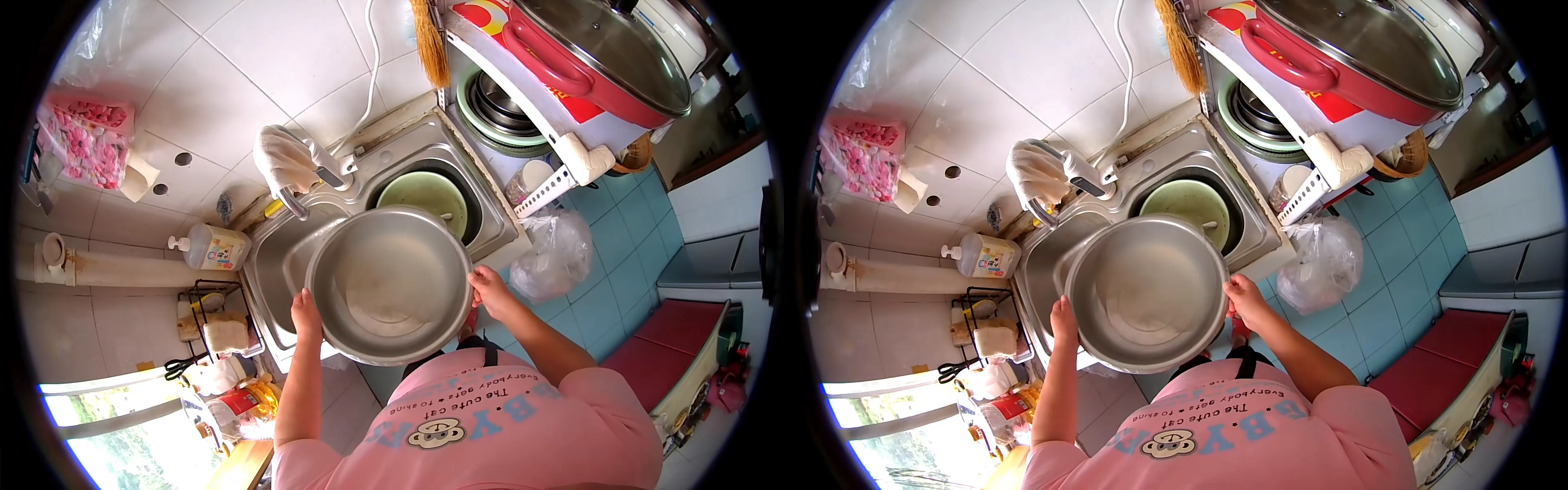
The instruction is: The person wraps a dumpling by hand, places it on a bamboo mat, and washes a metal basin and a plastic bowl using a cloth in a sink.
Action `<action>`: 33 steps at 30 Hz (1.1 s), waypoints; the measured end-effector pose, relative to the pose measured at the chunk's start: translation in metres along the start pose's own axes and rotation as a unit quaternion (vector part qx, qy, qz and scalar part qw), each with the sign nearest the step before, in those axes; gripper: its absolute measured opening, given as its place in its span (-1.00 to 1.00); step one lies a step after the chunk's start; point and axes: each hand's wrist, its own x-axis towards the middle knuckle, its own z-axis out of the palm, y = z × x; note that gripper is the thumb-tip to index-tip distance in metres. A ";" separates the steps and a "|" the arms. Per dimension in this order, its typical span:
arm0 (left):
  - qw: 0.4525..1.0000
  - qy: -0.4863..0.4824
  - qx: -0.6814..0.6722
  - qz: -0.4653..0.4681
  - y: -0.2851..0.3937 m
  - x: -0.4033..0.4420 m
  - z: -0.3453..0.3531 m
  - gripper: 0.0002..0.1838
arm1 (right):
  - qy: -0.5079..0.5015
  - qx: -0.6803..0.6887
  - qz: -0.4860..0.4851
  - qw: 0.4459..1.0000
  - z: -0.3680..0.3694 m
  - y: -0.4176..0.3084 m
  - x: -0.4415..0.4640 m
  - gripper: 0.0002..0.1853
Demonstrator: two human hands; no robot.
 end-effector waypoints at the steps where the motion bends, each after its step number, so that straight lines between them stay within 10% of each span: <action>1: 1.000 0.006 -0.001 0.003 0.000 0.000 0.000 -0.57 | 0.001 -0.002 0.002 1.000 0.000 0.001 0.001 -0.81; 33: 0.998 0.003 0.059 -0.020 0.022 0.001 -0.022 -0.60 | -0.081 0.015 0.061 0.995 -0.008 -0.012 0.009 -0.81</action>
